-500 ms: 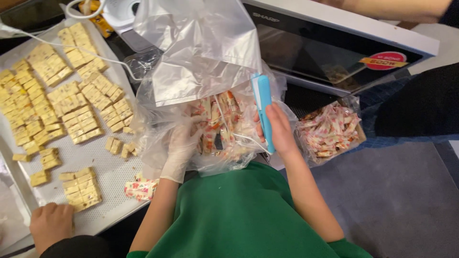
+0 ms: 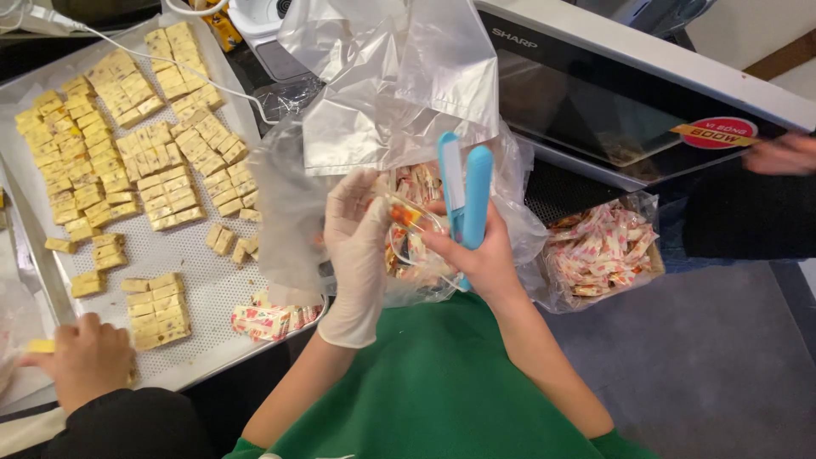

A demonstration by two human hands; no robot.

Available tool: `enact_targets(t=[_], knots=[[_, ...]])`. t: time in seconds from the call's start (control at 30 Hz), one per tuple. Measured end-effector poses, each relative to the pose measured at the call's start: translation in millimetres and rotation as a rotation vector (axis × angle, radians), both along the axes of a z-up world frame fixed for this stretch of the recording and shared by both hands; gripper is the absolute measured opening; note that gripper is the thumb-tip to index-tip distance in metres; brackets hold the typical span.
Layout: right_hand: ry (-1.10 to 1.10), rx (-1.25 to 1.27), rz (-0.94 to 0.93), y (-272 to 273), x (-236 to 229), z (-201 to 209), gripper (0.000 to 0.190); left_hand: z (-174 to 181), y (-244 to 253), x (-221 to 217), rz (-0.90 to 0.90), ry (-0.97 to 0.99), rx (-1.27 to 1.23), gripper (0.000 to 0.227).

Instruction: The person places small pieces of nougat into individual plastic wrappers and uses a handheld heat sealer to seal them.

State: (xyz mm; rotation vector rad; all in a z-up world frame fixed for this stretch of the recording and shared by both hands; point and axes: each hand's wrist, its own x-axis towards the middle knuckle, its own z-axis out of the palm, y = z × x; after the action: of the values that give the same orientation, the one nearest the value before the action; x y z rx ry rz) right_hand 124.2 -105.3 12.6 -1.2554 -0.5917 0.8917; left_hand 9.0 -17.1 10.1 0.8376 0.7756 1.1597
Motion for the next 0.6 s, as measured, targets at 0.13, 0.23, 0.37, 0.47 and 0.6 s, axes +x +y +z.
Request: enact_targets(t=[0.13, 0.23, 0.37, 0.47, 0.6], knots=[[-0.080, 0.019, -0.023, 2.2, 9.9, 18.9, 0.050, 16.8, -4.5, 0.6, -0.156, -0.115, -0.034, 0.053], [-0.070, 0.122, -0.022, -1.2, 21.9, 21.6, 0.046, 20.4, 0.4, -4.8, -0.455, -0.093, -0.115, 0.058], [-0.127, 0.091, 0.023, -5.5, 32.2, 20.1, 0.052, 25.0, -1.6, -10.7, -0.780, 0.076, -0.278, 0.055], [-0.097, 0.094, -0.014, -9.8, 37.7, 24.8, 0.049, 35.6, 3.9, -11.5, -0.767, 0.183, -0.262, 0.048], [-0.063, 0.121, -0.006, -15.1, 44.8, 33.9, 0.043, 34.8, 12.2, -9.8, -0.535, 0.161, -0.170, 0.053]])
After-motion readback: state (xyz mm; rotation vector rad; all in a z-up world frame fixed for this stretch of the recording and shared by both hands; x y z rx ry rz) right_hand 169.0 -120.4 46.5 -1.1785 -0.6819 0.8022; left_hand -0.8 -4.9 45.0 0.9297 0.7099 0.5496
